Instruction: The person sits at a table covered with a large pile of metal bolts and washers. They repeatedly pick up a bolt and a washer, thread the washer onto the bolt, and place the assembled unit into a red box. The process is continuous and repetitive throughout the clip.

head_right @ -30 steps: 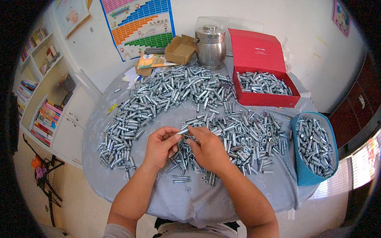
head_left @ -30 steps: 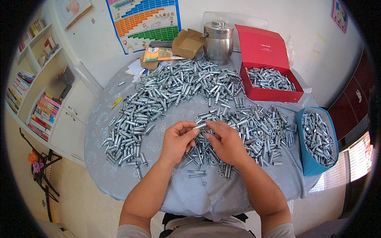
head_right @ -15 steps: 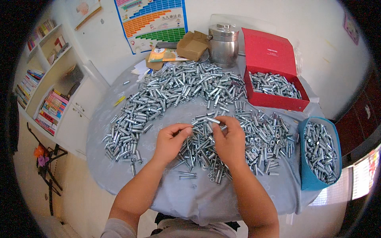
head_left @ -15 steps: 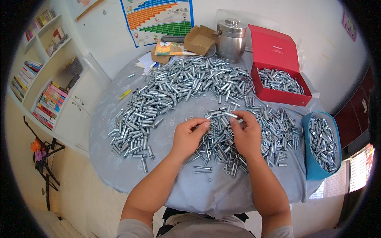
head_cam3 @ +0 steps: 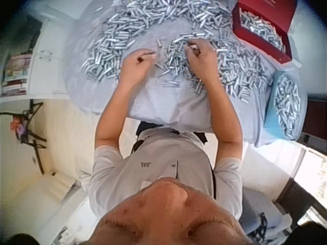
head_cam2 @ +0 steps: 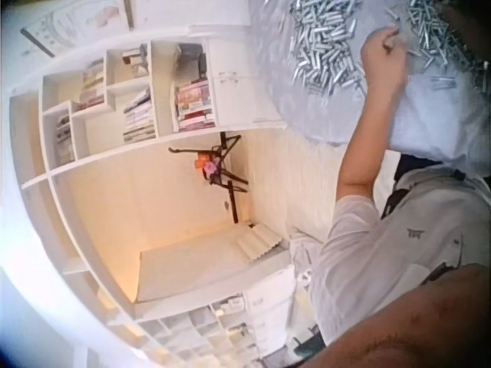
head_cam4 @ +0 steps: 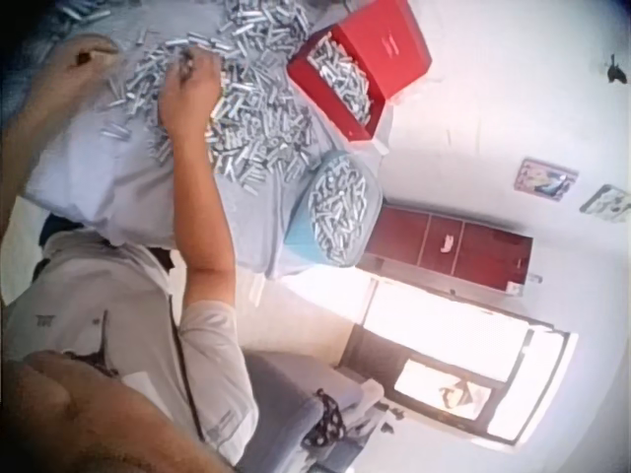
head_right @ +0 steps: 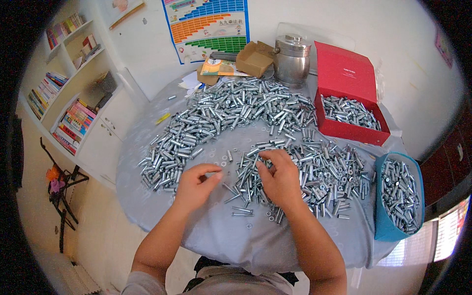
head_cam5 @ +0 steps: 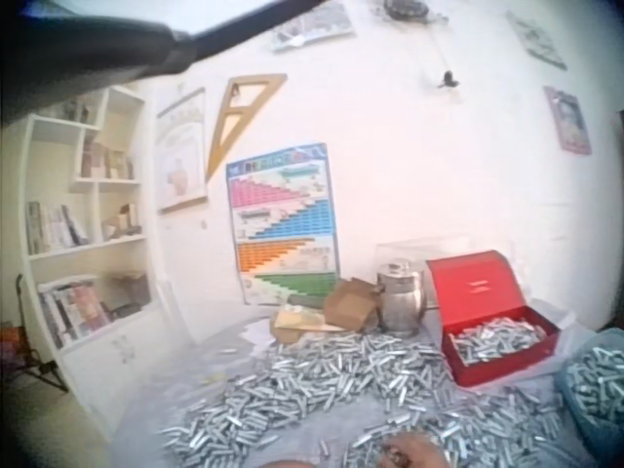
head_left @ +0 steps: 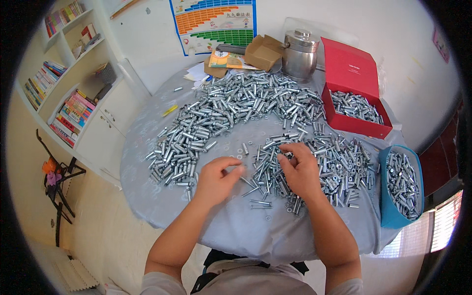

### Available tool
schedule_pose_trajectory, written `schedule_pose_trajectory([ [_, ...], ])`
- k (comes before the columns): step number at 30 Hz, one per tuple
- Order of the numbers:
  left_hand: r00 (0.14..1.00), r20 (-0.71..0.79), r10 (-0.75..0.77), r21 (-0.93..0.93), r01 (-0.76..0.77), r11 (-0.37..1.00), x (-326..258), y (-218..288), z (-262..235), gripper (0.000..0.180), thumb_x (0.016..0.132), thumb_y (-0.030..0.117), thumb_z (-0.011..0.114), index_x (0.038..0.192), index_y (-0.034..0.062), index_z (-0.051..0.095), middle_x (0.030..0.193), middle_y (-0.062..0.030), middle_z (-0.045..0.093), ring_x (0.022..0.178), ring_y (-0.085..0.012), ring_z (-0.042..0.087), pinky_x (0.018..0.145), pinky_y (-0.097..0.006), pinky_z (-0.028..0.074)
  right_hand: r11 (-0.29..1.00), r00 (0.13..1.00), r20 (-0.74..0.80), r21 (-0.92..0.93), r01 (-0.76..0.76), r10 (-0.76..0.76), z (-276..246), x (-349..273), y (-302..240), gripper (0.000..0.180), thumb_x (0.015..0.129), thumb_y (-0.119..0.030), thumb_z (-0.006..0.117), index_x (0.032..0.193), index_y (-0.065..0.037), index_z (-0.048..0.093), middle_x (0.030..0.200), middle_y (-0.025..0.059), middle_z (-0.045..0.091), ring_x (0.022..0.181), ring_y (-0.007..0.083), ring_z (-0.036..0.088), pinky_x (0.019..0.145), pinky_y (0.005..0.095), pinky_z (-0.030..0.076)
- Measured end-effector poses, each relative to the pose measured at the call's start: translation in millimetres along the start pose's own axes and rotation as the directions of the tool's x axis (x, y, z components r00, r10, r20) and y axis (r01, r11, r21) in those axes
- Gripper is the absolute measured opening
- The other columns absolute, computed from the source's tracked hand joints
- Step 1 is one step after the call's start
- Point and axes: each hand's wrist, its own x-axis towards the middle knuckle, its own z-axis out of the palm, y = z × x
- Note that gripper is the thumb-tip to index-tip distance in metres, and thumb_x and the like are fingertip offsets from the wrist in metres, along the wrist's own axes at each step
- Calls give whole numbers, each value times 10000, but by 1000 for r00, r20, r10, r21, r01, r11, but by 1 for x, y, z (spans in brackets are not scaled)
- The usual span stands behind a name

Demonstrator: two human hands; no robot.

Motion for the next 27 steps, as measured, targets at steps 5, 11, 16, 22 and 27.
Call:
schedule_pose_trajectory([
  [5,973,-228,30,236,25,971,-44,-29,-63,181,840,166,742,957,29,722,940,-76,699,721,-172,631,612,-287,490,998,997,59,-26,54,-52,9,-1,-10,175,866,-79,692,1025,-5,673,952,129,638,664,231,618,601,318,506],
  [11,968,-249,-29,597,177,782,-81,-32,-82,289,762,259,795,909,46,667,862,-103,672,802,-267,648,688,-368,507,992,963,251,-39,116,-103,38,-4,-26,196,855,-101,683,1020,4,669,968,168,648,855,350,636,746,404,521],
  [16,960,-275,-50,569,205,796,-86,-40,-82,326,772,256,772,979,46,635,906,-114,683,870,-296,660,755,-414,516,975,910,373,-59,216,-179,66,-14,-39,211,866,-133,679,1038,-10,669,1010,174,645,917,367,641,791,419,530],
  [22,976,-215,-42,620,169,766,-79,-42,-89,336,797,224,724,1085,64,655,952,-114,682,874,-306,662,769,-421,523,969,876,452,-89,233,-169,98,-26,-34,234,884,-181,665,1072,-40,671,1035,163,651,933,360,648,802,424,535],
  [27,989,-144,-31,692,123,711,-75,-44,-99,310,816,214,692,1103,99,667,947,-118,666,873,-314,662,758,-430,529,976,857,508,-122,179,-93,134,-31,-53,271,873,-258,690,1046,-52,667,1021,144,647,904,347,662,772,437,540],
])
